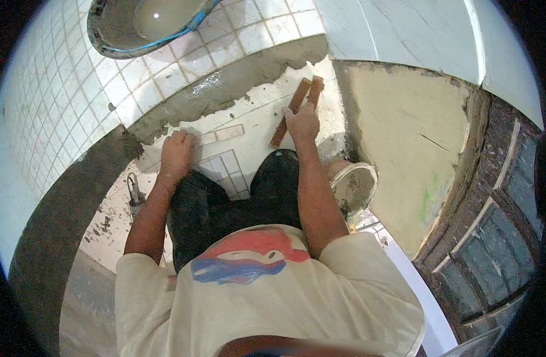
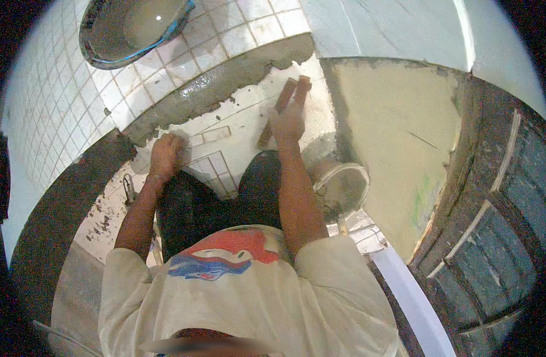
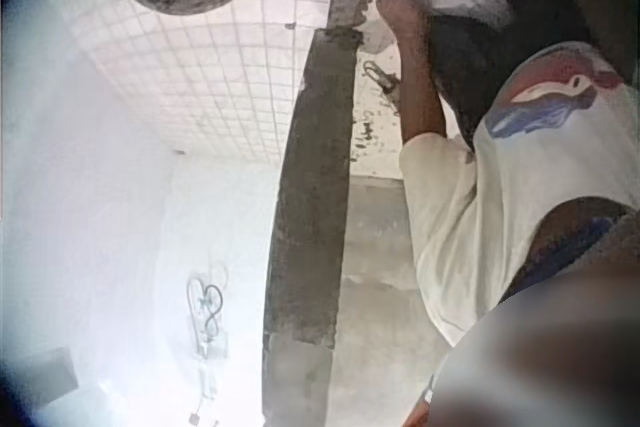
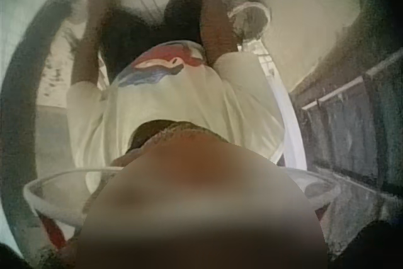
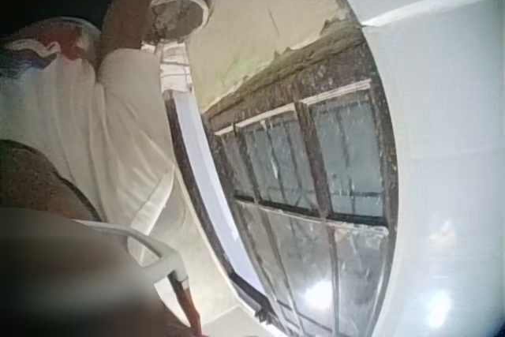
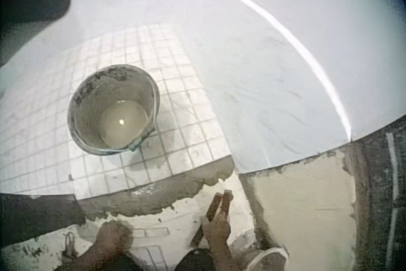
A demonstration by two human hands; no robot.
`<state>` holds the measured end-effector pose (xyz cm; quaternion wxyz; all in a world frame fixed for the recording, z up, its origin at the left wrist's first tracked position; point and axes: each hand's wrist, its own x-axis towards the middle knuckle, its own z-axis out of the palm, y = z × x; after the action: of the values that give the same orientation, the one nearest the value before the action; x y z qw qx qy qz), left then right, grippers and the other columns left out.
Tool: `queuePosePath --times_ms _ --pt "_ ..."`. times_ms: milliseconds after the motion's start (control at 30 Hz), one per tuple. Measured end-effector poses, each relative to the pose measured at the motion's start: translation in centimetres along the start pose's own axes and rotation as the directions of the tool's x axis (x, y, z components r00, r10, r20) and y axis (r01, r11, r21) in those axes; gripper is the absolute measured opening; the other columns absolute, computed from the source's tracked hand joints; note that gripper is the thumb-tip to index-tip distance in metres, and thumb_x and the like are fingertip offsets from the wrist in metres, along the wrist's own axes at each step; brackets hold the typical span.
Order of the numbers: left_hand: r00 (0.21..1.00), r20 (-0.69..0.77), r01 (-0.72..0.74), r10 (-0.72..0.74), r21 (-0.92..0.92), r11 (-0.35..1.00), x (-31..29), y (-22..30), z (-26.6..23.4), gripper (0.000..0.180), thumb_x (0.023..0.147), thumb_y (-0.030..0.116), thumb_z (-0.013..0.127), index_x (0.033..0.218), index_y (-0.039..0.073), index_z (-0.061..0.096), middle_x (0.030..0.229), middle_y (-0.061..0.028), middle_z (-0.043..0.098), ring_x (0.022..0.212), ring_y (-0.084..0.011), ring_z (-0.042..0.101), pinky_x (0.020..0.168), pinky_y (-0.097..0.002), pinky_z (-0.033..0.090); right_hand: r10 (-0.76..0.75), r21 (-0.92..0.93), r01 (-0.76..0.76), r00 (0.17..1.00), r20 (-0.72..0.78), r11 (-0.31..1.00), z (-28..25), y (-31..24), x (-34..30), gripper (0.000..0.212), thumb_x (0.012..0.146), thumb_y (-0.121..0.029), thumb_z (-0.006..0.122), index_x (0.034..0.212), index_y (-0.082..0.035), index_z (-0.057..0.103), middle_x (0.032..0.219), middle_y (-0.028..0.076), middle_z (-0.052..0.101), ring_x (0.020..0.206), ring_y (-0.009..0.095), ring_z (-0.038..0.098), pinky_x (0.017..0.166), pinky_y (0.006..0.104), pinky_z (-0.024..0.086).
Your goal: The person scoops cement from a bucket using a trowel and applies it to the floor around a tiled area. They smooth the cement with the trowel and use wooden sticks to align the edges of the tiles.
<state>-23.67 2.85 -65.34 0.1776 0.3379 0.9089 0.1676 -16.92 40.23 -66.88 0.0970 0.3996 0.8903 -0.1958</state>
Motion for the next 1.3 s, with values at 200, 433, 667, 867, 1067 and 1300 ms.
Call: queuePosePath --times_ms 200,433,667,867,1067,1300 --pt "0.998 0.05 0.029 -0.029 0.001 1.0 1.1 0.5 -0.1 0.023 0.081 0.01 0.063 0.103 0.005 0.061 0.1 -0.0158 0.058 0.098 -0.0362 0.06 0.082 -0.0476 0.05 0.253 -0.067 -0.255 0.967 -0.037 0.965 -1.9 3.0 1.5 0.055 0.076 -0.041 0.085 0.102 0.002 0.062 0.108 0.025 0.069 0.1 0.042 0.069 0.084 0.0492 0.055" --pt "0.996 0.079 0.033 -0.033 0.002 0.999 1.3 0.7 -0.3 0.03 0.079 0.006 0.065 0.108 0.004 0.06 0.103 -0.0175 0.059 0.101 -0.0378 0.06 0.085 -0.0483 0.05 0.221 -0.183 -0.182 0.95 0.221 0.966 -2.9 4.6 0.7 0.064 0.076 -0.04 0.082 0.113 0.007 0.059 0.105 0.029 0.07 0.101 0.044 0.069 0.091 0.0498 0.054" --pt "0.997 0.054 0.061 -0.052 -0.197 0.978 1.7 5.2 -1.1 0.037 0.081 0.01 0.069 0.117 0.002 0.062 0.116 -0.0211 0.063 0.108 -0.0404 0.061 0.095 -0.0496 0.049 0.119 0.2 -0.125 0.992 0.042 0.972 -4.1 5.6 -0.8 0.029 0.096 -0.023 0.057 0.105 0.004 0.058 0.092 0.02 0.07 0.082 0.035 0.07 0.072 0.0445 0.057" --pt "0.948 0.301 0.317 -0.101 -0.882 0.35 6.9 15.8 -6.1 0.043 0.099 0.024 0.065 0.133 -0.001 0.062 0.12 -0.0143 0.072 0.109 -0.0244 0.067 0.099 -0.0359 0.05 -0.079 0.772 -0.322 0.899 0.431 0.549 -13.7 -0.4 -6.8 0.027 0.105 -0.025 0.05 0.109 0.001 0.059 0.088 0.01 0.067 0.067 0.015 0.065 0.057 0.0296 0.056" --pt "0.911 0.411 0.407 0.03 -0.886 -0.222 9.9 21.8 -10.2 0.028 0.097 0.015 0.067 0.115 -0.006 0.066 0.105 -0.0152 0.072 0.088 -0.0211 0.07 0.079 -0.0328 0.056 -0.248 0.719 -0.234 0.832 0.497 0.654 -19.9 -5.9 -13.2 0.027 0.107 -0.026 0.05 0.106 -0.003 0.062 0.084 0.006 0.067 0.063 0.012 0.063 0.055 0.0269 0.053" --pt "0.949 0.233 0.145 -0.212 -0.921 -0.361 9.7 21.8 -15.9 0.043 0.106 0.033 0.054 0.118 -0.008 0.061 0.114 -0.0202 0.069 0.105 -0.0285 0.071 0.094 -0.0432 0.058 -0.283 0.697 -0.163 0.831 0.478 0.698 -22.8 -3.4 -19.1 0.033 0.105 -0.031 0.049 0.099 -0.002 0.062 0.076 0.006 0.065 0.058 0.012 0.061 0.05 0.0291 0.05"
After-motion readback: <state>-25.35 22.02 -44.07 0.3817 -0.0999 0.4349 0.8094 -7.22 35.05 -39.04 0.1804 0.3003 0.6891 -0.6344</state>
